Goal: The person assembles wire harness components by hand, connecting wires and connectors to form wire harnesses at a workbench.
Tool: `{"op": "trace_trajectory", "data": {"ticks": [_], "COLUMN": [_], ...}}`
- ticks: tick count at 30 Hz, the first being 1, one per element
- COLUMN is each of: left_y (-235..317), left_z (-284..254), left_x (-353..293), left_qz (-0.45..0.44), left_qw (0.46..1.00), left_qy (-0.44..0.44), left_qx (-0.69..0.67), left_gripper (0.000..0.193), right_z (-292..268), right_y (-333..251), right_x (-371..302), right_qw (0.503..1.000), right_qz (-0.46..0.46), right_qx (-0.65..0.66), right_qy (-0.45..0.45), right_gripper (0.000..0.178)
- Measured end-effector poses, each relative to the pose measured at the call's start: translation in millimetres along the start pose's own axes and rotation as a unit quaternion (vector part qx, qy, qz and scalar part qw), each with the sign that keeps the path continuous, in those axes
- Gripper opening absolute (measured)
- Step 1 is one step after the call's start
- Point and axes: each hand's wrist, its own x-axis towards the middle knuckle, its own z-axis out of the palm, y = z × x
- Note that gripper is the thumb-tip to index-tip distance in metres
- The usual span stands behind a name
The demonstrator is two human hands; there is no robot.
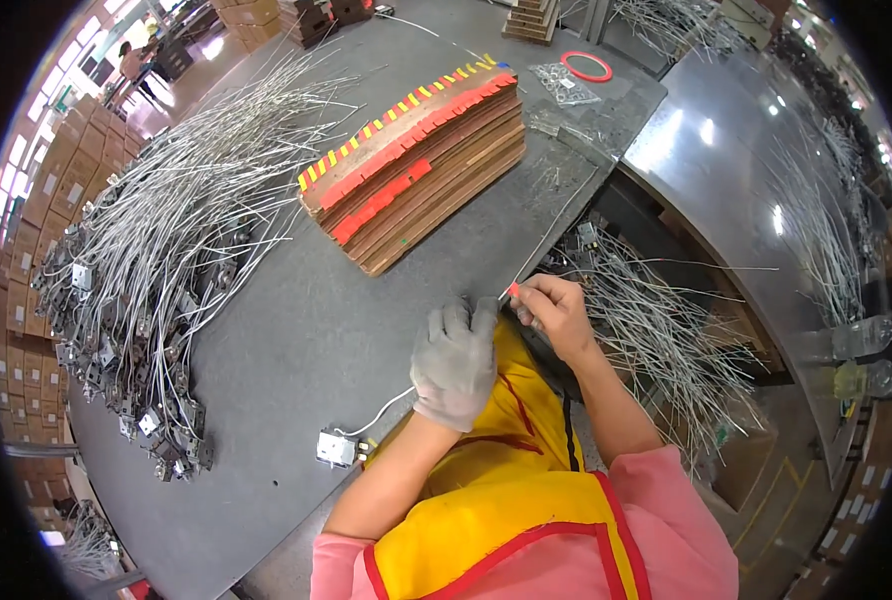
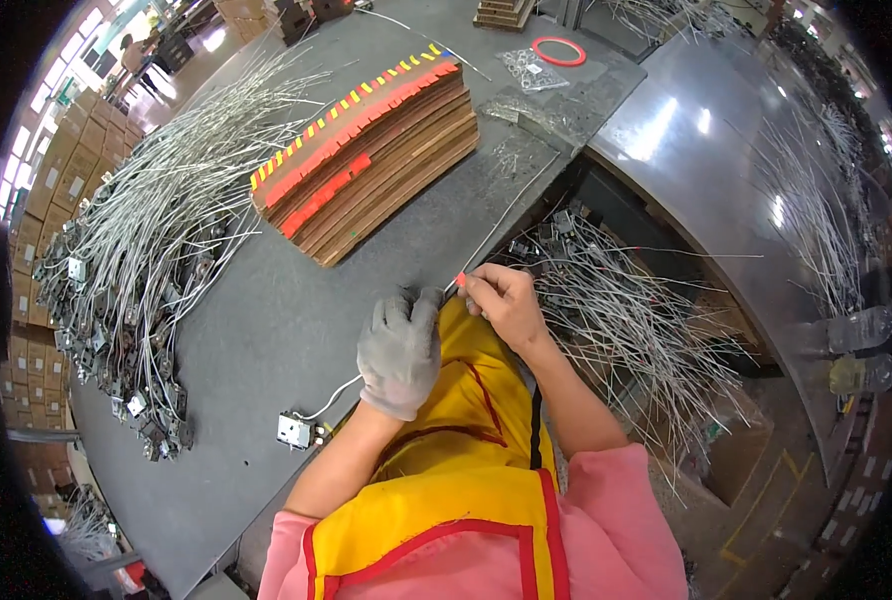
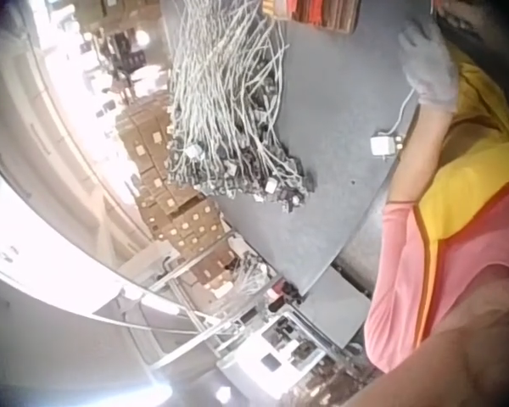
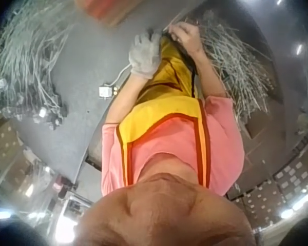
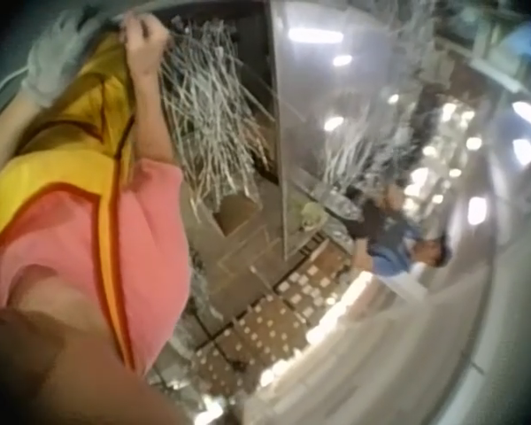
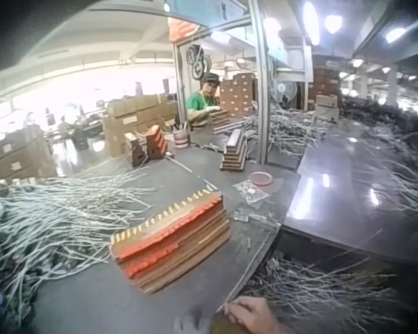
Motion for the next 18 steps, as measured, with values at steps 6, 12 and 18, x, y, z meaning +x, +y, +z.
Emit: {"op": "trace_trajectory", "data": {"ticks": [6, 12, 18], "left_y": [-1.5, 0.2, 3.7], "left_z": [3.6, 1.9, -2.2], "left_x": [-2.5, -1.0, 3.0], "left_qz": [0.009, 0.008, 0.023], "left_qw": [0.999, 0.999, 0.996], "left_qy": [-0.011, -0.019, -0.057], "left_qx": [0.03, 0.032, 0.064], "left_gripper": [0.034, 0.035, 0.036], "right_z": [1.4, -2.4, -2.8], "right_y": [-2.1, -0.8, -3.5], "right_x": [1.1, 4.7, 5.2], "right_qw": [1.0, 0.998, 0.987], "right_qz": [-0.004, -0.024, -0.06], "right_qx": [-0.019, -0.058, -0.146], "right_qy": [-0.005, -0.024, -0.015], "right_gripper": [0.019, 0.019, 0.017]}}
